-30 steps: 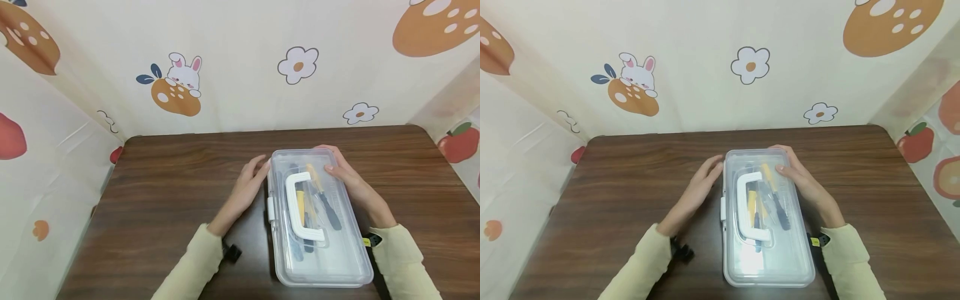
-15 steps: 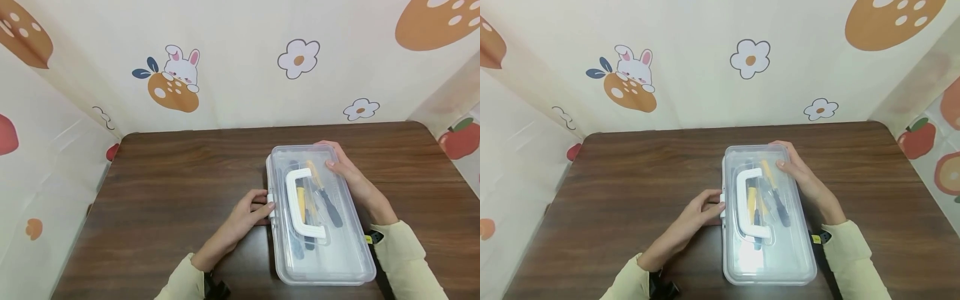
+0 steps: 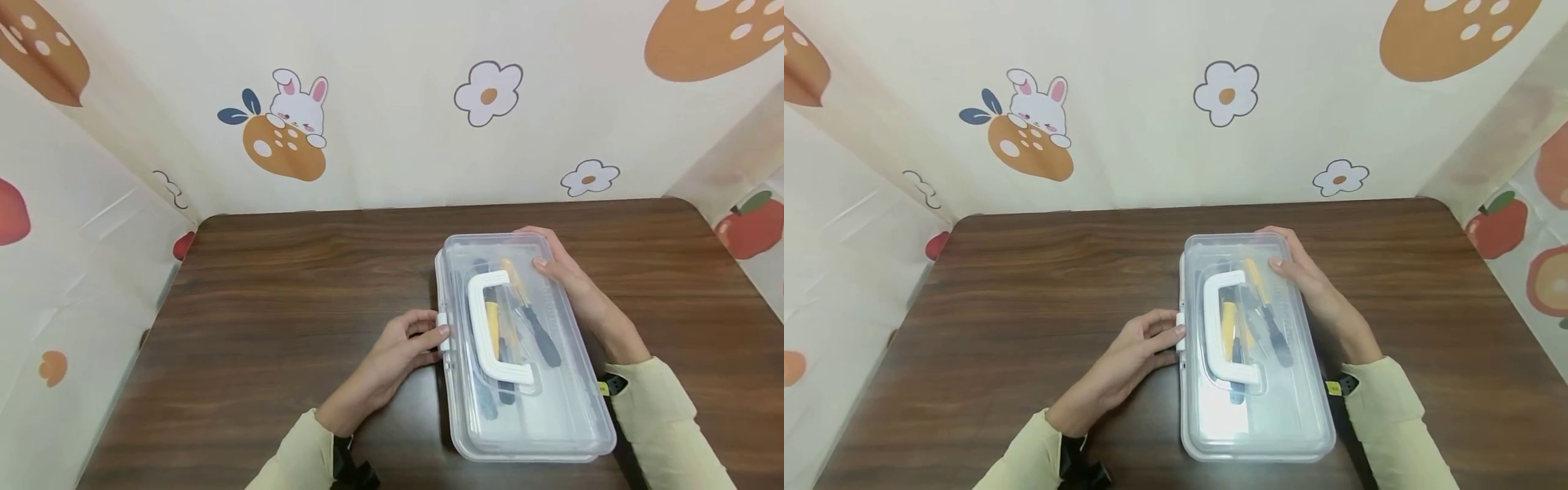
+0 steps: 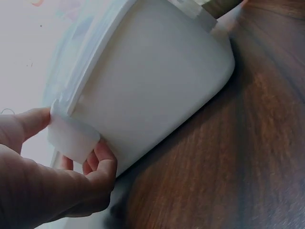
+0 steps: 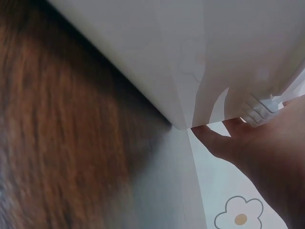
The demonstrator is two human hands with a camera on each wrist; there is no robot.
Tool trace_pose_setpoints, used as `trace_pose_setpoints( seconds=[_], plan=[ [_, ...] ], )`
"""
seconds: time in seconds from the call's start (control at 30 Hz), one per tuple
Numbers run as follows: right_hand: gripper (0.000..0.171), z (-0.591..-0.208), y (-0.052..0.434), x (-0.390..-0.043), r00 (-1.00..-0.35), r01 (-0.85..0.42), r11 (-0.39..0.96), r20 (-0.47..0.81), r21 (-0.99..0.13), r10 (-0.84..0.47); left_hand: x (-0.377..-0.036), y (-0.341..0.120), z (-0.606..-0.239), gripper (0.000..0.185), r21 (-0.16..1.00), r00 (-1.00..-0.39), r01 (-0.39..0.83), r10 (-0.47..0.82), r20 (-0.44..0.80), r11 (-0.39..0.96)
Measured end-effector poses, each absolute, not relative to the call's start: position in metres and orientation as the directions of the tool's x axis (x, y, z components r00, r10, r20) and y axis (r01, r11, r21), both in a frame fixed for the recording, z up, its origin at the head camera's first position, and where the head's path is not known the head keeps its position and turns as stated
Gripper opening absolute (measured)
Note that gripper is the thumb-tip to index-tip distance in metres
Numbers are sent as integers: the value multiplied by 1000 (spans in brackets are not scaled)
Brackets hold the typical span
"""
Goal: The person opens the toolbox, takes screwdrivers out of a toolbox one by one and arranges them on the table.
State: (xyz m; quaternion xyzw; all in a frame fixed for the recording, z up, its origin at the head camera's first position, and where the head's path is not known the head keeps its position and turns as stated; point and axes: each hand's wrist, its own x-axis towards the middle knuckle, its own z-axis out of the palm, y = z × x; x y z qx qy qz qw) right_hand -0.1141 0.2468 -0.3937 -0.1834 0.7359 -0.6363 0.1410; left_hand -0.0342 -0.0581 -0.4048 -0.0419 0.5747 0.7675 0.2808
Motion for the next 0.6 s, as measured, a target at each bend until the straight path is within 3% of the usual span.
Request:
trace_pose_setpoints(
  seconds=[0.4,0.6],
  plan=[
    [50,-392,246,-117,-899,-82,131,17,-988,-438,-33,-54,-401,46,903,-888,-412,274,-369,-121],
    [50,-394,246,-116,-900,-80,126,17,-989,-436,-29,-57,-393,39,954,-928,-291,220,-301,77]
  ],
)
